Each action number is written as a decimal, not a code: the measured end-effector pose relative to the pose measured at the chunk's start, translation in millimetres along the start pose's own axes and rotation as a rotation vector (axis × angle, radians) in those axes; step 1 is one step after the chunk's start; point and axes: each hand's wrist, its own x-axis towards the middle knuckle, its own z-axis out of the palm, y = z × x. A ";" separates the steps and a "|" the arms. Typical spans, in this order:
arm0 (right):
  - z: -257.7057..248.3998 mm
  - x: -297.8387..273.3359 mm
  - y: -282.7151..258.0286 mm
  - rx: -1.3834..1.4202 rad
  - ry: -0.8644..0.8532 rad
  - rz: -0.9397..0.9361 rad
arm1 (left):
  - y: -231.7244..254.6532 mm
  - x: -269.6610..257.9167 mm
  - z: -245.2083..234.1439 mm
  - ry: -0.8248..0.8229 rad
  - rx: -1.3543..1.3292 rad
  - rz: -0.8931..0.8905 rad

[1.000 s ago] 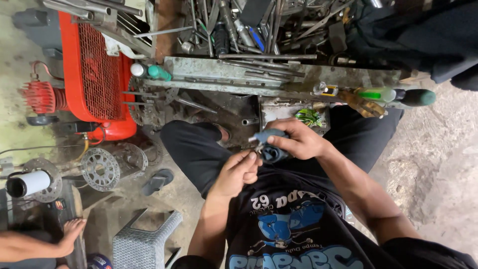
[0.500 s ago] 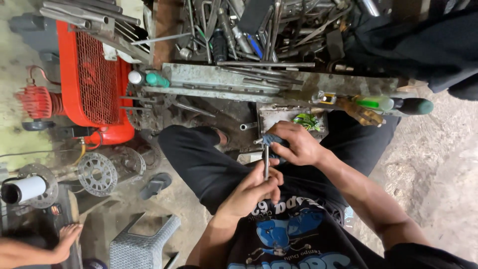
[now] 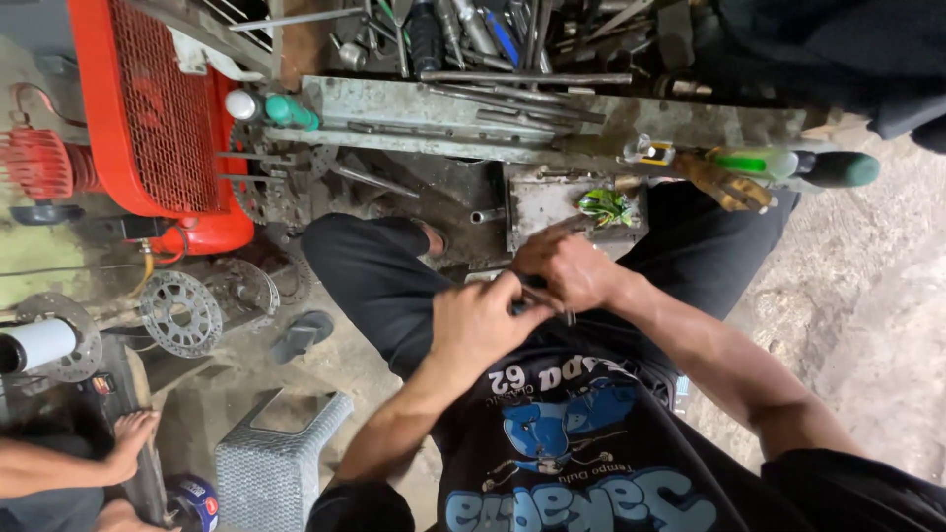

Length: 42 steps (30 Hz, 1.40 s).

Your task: The person sits on the floor and wipes a metal tool with a dark cloth. They repeatedly clean the tool, then place it on a nearby metal rack filled with other tools. The person picks up another tool from the rack and continues wiping it with the cloth.

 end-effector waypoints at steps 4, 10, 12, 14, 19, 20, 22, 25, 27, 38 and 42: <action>17.8 -9.0 -8.8 -0.017 -0.060 0.006 | -18.0 30.0 -26.1 0.193 -0.011 -0.001; -3.8 -1.0 -35.0 0.341 0.123 -0.086 | -76.1 43.4 -13.0 0.419 -0.024 0.292; 4.8 -11.5 -26.1 0.507 0.161 0.106 | -98.5 41.0 15.0 0.189 -0.516 0.492; 7.3 -15.2 -21.4 0.523 0.205 0.155 | -96.9 28.4 28.2 0.114 -0.615 0.409; 8.8 -8.3 -25.8 0.574 0.259 0.303 | -83.4 12.5 51.2 0.184 -0.714 0.262; 7.6 -6.5 -28.5 0.555 0.270 0.310 | -82.3 10.5 54.0 0.225 -0.753 0.205; 0.8 -3.3 -28.9 0.527 0.281 0.307 | -88.2 12.2 65.1 0.277 -0.791 0.155; -0.4 -13.3 -24.9 0.398 0.271 0.131 | -114.0 13.4 82.2 0.580 -0.836 0.030; 14.0 -33.0 -18.4 0.385 0.366 0.410 | -138.7 9.8 80.7 0.516 -0.932 -0.185; -13.0 16.1 -42.1 0.235 0.530 0.066 | -69.7 6.4 86.4 0.324 -1.132 -0.075; 4.8 -7.9 -12.9 0.324 0.519 0.185 | -89.7 -1.3 98.8 0.134 -1.220 -0.158</action>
